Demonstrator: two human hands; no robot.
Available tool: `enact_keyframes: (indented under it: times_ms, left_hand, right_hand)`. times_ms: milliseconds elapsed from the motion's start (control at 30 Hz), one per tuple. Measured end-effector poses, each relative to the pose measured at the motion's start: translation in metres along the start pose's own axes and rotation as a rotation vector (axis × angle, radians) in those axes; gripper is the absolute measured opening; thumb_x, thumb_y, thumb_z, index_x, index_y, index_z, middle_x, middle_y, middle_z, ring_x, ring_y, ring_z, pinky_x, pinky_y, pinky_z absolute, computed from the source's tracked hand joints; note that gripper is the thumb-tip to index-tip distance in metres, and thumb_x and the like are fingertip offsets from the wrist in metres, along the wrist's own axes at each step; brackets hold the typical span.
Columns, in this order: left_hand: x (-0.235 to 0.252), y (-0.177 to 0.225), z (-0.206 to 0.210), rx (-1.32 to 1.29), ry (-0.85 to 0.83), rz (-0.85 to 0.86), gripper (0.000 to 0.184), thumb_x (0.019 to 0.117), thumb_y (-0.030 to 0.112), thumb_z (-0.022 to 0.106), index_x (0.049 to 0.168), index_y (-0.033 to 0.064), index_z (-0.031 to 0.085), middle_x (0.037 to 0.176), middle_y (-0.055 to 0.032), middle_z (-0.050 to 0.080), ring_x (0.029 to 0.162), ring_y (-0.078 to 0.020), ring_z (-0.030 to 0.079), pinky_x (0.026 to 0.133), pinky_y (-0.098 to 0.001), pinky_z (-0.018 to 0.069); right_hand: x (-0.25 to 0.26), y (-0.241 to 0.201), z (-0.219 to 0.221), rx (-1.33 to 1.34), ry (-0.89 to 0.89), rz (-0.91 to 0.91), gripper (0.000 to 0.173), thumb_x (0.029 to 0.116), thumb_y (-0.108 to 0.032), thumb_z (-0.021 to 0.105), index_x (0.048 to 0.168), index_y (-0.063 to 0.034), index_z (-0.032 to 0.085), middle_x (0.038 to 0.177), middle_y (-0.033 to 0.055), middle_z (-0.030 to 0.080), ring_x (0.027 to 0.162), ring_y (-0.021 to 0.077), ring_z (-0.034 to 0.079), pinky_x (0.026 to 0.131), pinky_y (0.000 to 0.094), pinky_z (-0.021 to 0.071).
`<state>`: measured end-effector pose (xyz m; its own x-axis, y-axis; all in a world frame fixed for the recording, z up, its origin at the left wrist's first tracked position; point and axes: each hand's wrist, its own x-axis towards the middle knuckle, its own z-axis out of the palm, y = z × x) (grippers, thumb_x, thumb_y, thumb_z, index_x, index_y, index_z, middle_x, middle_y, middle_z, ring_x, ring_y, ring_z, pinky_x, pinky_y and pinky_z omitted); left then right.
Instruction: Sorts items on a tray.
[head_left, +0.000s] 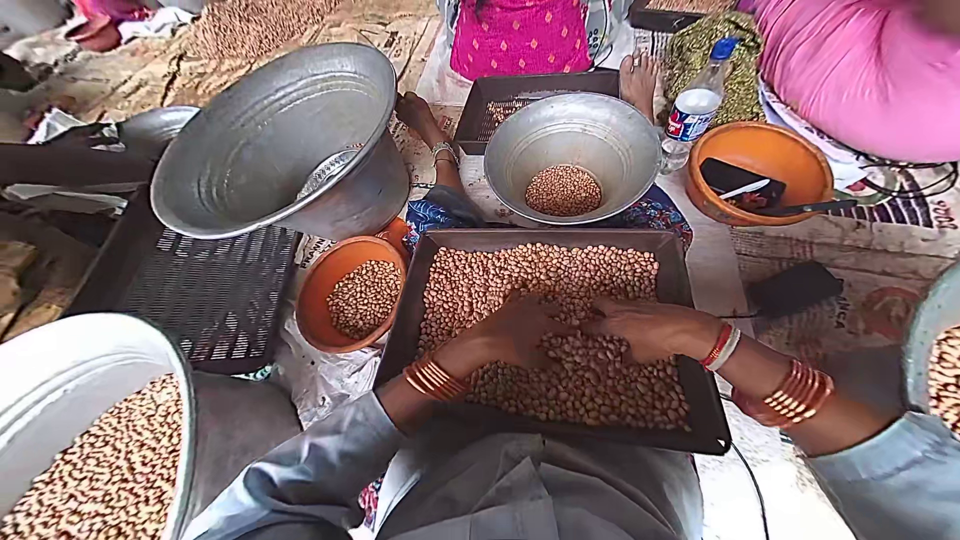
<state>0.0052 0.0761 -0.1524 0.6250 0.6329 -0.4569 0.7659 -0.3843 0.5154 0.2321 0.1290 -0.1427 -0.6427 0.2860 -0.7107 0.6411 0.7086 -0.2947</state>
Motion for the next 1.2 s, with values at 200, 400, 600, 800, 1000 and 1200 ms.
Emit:
enact_keyframes:
  times_ms: [200, 400, 600, 800, 1000, 1200]
  left_hand:
    - [-0.067, -0.029, -0.010, 0.076, -0.159, -0.227, 0.040, 0.0905, 0.019, 0.076, 0.130, 0.0175, 0.071, 0.145, -0.0158, 0.059, 0.143, -0.0401, 0.044, 0.117, -0.0717, 0.0227]
    - [-0.066, 0.013, -0.015, 0.174, 0.046, -0.355, 0.035, 0.1041, 0.005, 0.051, 0.136, 0.0081, 0.064, 0.131, -0.0169, 0.065, 0.124, -0.0382, 0.062, 0.104, -0.0575, 0.0478]
    - [-0.011, 0.070, 0.029, -0.038, -0.015, 0.117, 0.045, 0.0913, -0.011, 0.057, 0.135, -0.0004, 0.062, 0.136, -0.0203, 0.061, 0.131, -0.0373, 0.056, 0.106, -0.0517, 0.0492]
    - [0.025, 0.014, 0.005, -0.017, 0.159, -0.307, 0.052, 0.0970, 0.000, 0.059, 0.148, 0.0006, 0.051, 0.149, -0.0218, 0.049, 0.133, -0.0397, 0.055, 0.105, -0.0560, 0.0498]
    - [-0.013, -0.033, -0.012, 0.055, 0.348, -0.669, 0.057, 0.1021, 0.010, 0.057, 0.156, 0.0033, 0.040, 0.154, -0.0252, 0.045, 0.117, -0.0463, 0.064, 0.095, -0.0619, 0.0535]
    - [-0.020, -0.038, -0.005, 0.085, 0.660, -0.368, 0.023, 0.0979, 0.005, 0.064, 0.118, 0.0074, 0.074, 0.119, -0.0175, 0.070, 0.105, -0.0371, 0.070, 0.088, -0.0576, 0.0575]
  right_hand:
    - [-0.020, -0.002, -0.005, -0.044, 0.023, 0.223, 0.037, 0.0944, 0.000, 0.063, 0.129, -0.0092, 0.070, 0.132, 0.0200, 0.064, 0.124, 0.0411, 0.060, 0.099, 0.0610, 0.0475]
    - [-0.030, 0.016, -0.009, 0.020, 0.414, 0.229, 0.025, 0.0942, -0.003, 0.066, 0.112, -0.0150, 0.077, 0.108, 0.0123, 0.073, 0.102, 0.0345, 0.069, 0.085, 0.0550, 0.0543]
    - [-0.015, 0.015, -0.006, 0.322, -0.001, -0.066, 0.026, 0.1061, -0.007, 0.052, 0.121, -0.0040, 0.073, 0.108, 0.0183, 0.071, 0.102, 0.0311, 0.065, 0.092, 0.0518, 0.0474]
    - [0.002, 0.020, 0.004, 0.228, 0.389, 0.136, 0.046, 0.1018, -0.008, 0.059, 0.147, -0.0080, 0.056, 0.154, 0.0133, 0.050, 0.142, 0.0308, 0.048, 0.115, 0.0521, 0.0401]
    - [-0.006, 0.035, 0.002, 0.133, 0.678, 0.218, 0.035, 0.0973, -0.005, 0.064, 0.132, -0.0105, 0.069, 0.132, 0.0160, 0.066, 0.121, 0.0385, 0.064, 0.094, 0.0613, 0.0520]
    - [-0.003, 0.032, 0.000, 0.118, 0.773, 0.202, 0.021, 0.0968, -0.007, 0.066, 0.113, -0.0130, 0.077, 0.105, 0.0157, 0.074, 0.100, 0.0389, 0.070, 0.080, 0.0613, 0.0545]
